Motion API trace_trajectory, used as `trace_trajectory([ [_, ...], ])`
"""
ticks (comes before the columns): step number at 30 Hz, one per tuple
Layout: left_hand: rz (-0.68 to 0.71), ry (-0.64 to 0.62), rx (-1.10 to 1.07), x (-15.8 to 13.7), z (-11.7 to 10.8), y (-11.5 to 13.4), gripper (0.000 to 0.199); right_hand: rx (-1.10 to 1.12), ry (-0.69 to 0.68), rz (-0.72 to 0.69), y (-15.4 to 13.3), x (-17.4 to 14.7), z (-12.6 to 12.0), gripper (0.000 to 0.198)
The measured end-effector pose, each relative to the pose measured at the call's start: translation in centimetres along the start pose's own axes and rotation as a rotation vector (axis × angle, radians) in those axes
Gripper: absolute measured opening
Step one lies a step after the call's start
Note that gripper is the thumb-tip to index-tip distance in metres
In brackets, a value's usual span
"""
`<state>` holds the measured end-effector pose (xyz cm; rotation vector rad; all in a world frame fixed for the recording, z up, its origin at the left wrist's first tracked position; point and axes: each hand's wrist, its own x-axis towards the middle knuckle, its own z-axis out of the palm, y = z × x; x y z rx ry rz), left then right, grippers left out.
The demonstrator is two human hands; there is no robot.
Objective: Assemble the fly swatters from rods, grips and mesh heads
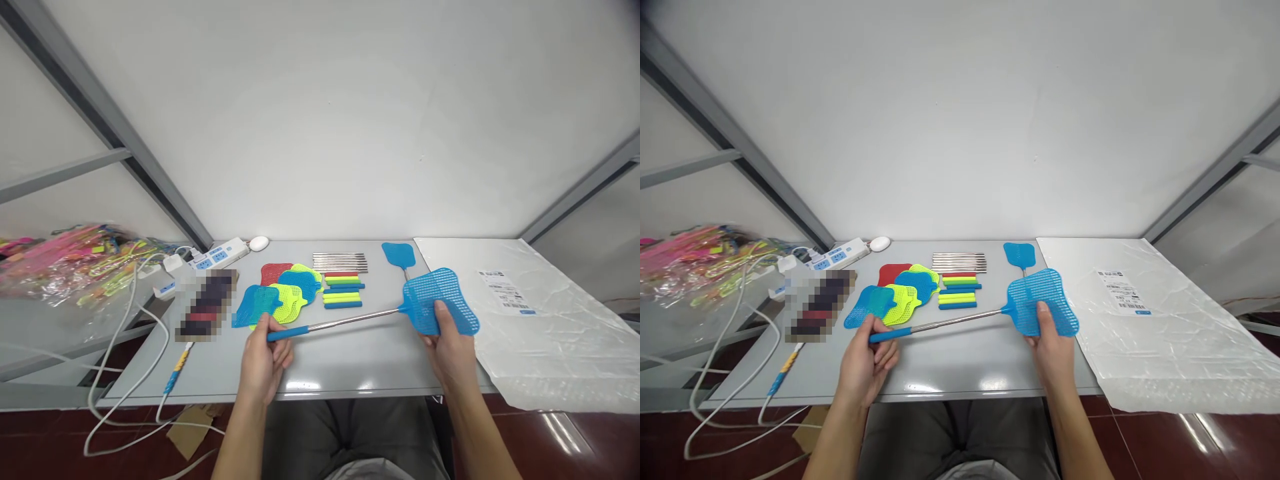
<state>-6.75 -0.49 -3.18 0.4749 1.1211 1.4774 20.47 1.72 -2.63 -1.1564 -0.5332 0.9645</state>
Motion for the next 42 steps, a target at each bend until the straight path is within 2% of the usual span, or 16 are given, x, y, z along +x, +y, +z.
trace_trajectory([
  [6, -0.157, -0.118, 0.005, -1.0, 2.9, -3.3, 0.047, -0.111, -0.025, 0.038, 1.2, -1.6, 0.8, 0.032],
  [11, -0.128, -0.146, 0.071, -0.7, 2.8, -3.7, 0.049, -0.116, -0.039, 0.027, 1.5, -1.6, 0.8, 0.031],
  [15, -0.074, -0.208, 0.392, -0.4, 2.0, -3.3, 0.048, -0.003, -0.064, 0.119, 1.4, -0.6, 1.1, 0.034],
  [18, -0.030, -0.390, 0.705, -0.7, 2.2, -2.6, 0.048, 0.042, -0.036, 0.154, 1.9, -0.3, 1.0, 0.035],
  [21, 0.018, -0.563, 0.917, -1.6, 3.6, -2.3, 0.045, 0.027, -0.060, 0.108, 2.6, -0.4, 0.6, 0.033],
  [24, 0.031, -0.633, 0.956, -2.9, 5.9, -3.5, 0.039, -0.080, -0.167, 0.017, 2.8, -0.7, 0.2, 0.032],
  [27, -0.075, -0.629, 0.796, -3.9, 8.7, -6.2, 0.036, -0.246, -0.353, -0.044, 2.3, -0.8, 0.1, 0.033],
  [29, -0.147, -0.551, 0.644, -3.8, 10.7, -8.0, 0.036, -0.378, -0.469, -0.082, 1.9, -0.6, -0.3, 0.038],
  [31, -0.080, -0.473, 0.613, -3.0, 12.7, -9.1, 0.037, -0.516, -0.503, -0.142, 1.8, 0.1, -1.0, 0.038],
  [34, 0.163, -0.420, 0.862, -0.3, 15.1, -9.4, 0.036, -0.743, -0.375, -0.320, 1.9, 2.0, -2.6, 0.036],
  [35, 0.199, -0.404, 0.928, 0.7, 15.7, -9.3, 0.035, -0.816, -0.315, -0.381, 2.0, 2.8, -3.2, 0.035],
  [38, 0.231, -0.378, 1.063, 3.6, 17.1, -9.3, 0.030, -0.980, -0.195, -0.436, 2.6, 4.6, -4.5, 0.038],
  [42, 0.234, -0.374, 1.230, 5.7, 18.3, -10.0, 0.025, -1.129, -0.186, -0.416, 4.0, 5.4, -4.7, 0.043],
])
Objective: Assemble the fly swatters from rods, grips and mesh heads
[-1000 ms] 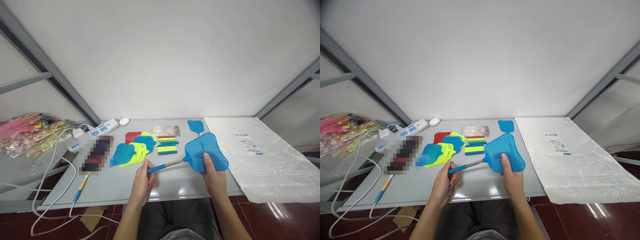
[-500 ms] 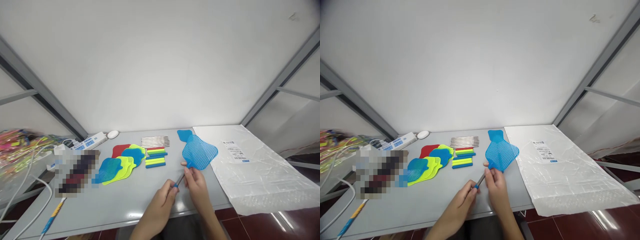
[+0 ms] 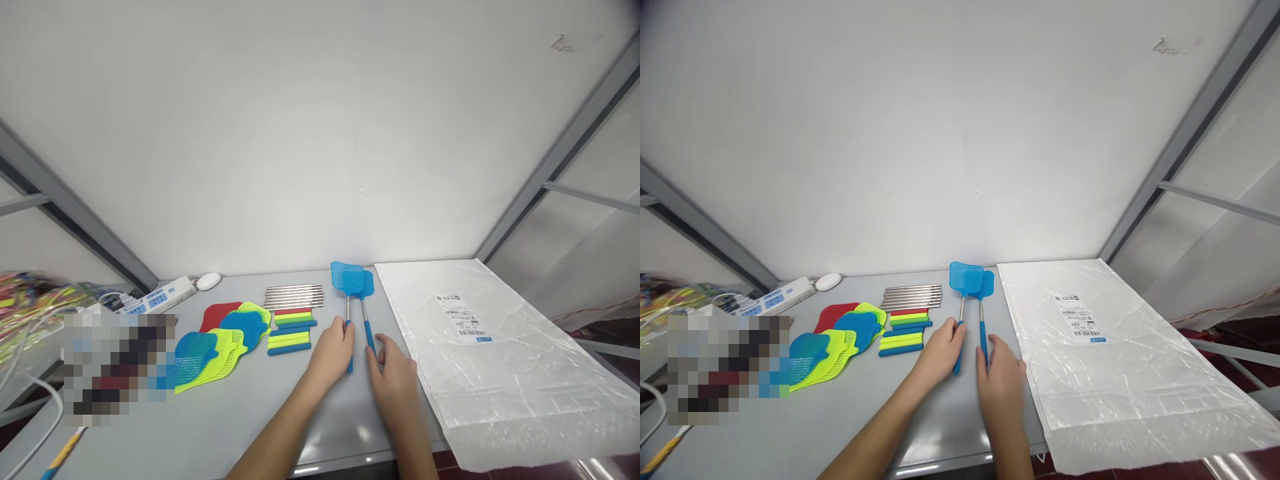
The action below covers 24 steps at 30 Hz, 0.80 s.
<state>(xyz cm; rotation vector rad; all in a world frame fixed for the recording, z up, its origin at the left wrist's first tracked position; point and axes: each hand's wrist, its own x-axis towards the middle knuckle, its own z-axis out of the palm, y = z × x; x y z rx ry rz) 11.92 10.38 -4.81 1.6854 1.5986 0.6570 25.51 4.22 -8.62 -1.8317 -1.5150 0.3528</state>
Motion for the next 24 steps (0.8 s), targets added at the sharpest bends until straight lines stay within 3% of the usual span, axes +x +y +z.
trace_trajectory([
  [8, -0.014, -0.099, 0.174, 1.9, 0.5, 0.4, 0.023, -0.052, 0.002, -0.070, 0.4, -0.3, 1.3, 0.038],
  [13, 0.011, -0.115, 0.248, 2.0, 0.7, 0.4, 0.053, -0.021, -0.045, -0.051, 0.1, -0.2, 1.2, 0.034],
  [16, 0.040, -0.119, 0.284, 1.9, 0.8, 0.2, 0.061, -0.003, -0.063, -0.042, -0.1, 0.0, 1.0, 0.033],
  [24, 0.082, -0.118, 0.316, 1.8, 0.8, 0.0, 0.057, 0.006, -0.081, -0.027, -0.7, 0.3, 0.4, 0.030],
])
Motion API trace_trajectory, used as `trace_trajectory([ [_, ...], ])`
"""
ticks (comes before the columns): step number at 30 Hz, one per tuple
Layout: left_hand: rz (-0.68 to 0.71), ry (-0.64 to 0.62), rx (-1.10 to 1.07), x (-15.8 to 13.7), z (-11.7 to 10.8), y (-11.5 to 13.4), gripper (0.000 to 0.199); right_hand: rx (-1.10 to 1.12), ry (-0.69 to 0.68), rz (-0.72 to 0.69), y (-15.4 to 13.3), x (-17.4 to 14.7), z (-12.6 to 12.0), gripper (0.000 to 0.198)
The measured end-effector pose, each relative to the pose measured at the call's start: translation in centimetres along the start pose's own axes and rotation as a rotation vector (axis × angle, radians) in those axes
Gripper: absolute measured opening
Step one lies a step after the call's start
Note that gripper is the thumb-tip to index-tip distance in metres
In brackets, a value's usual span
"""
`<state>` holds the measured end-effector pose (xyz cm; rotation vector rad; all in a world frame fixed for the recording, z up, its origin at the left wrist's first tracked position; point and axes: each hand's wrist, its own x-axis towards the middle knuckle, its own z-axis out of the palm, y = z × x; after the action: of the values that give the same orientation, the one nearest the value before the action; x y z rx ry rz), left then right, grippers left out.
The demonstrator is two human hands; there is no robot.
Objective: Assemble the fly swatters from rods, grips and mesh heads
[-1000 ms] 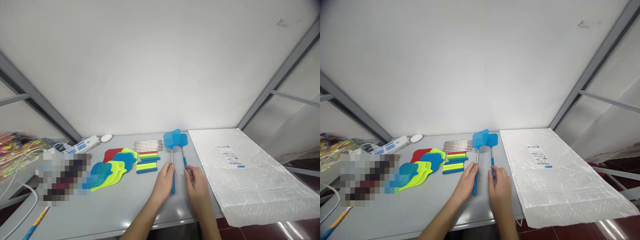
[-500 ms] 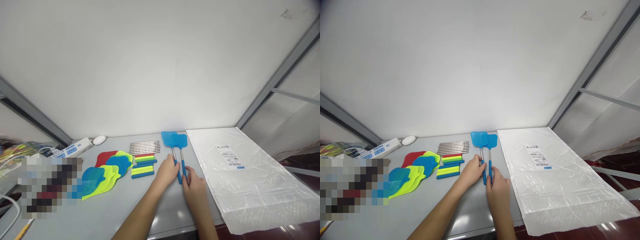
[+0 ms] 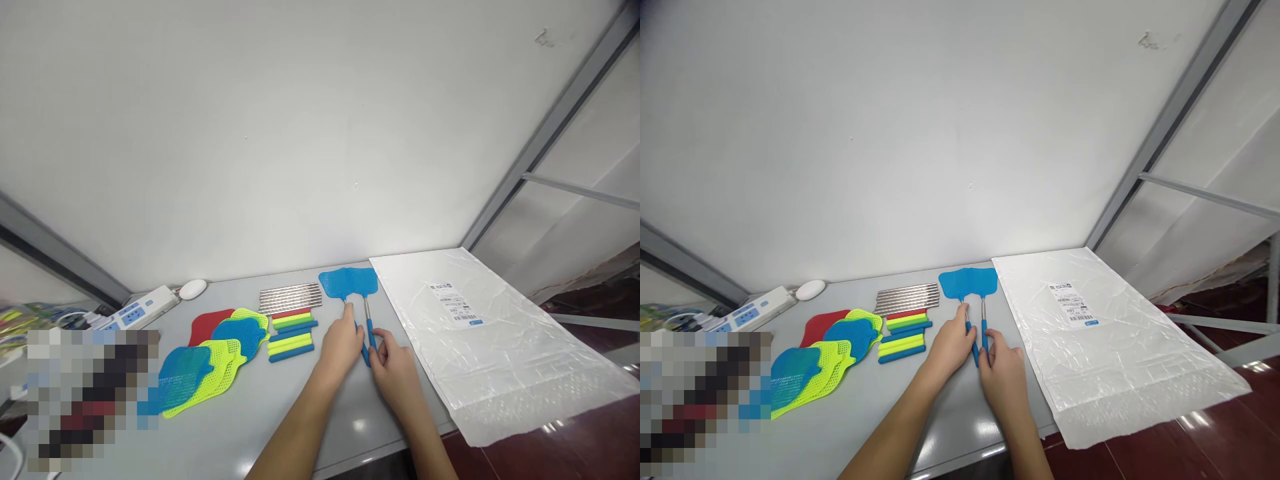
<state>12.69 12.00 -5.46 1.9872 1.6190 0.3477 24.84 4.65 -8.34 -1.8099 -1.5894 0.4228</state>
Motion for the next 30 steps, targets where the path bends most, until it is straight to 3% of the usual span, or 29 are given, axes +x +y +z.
trace_trajectory([
  [8, 0.031, 0.019, -0.046, -0.2, 0.0, -0.2, 0.042, 0.027, 0.006, 0.013, -0.2, 0.1, 0.0, 0.033],
  [14, 0.085, 0.063, -0.122, -0.6, -0.3, -0.6, 0.043, 0.052, 0.009, 0.013, -0.1, 0.0, 0.2, 0.036],
  [21, 0.274, 0.099, -0.165, -4.5, -1.0, -1.5, 0.031, 0.124, 0.042, 0.009, 0.1, -0.2, -0.2, 0.042],
  [25, 0.338, 0.175, -0.118, -8.1, -2.1, -4.1, 0.028, 0.134, 0.082, -0.027, -0.2, -1.0, -0.3, 0.041],
  [28, 0.297, 0.360, -0.027, -10.4, -3.4, -7.6, 0.027, 0.067, 0.106, -0.088, -0.6, -1.4, -0.1, 0.038],
  [30, 0.246, 0.488, 0.034, -11.7, -4.3, -9.7, 0.026, 0.021, 0.025, -0.154, -1.4, -0.9, -0.1, 0.037],
])
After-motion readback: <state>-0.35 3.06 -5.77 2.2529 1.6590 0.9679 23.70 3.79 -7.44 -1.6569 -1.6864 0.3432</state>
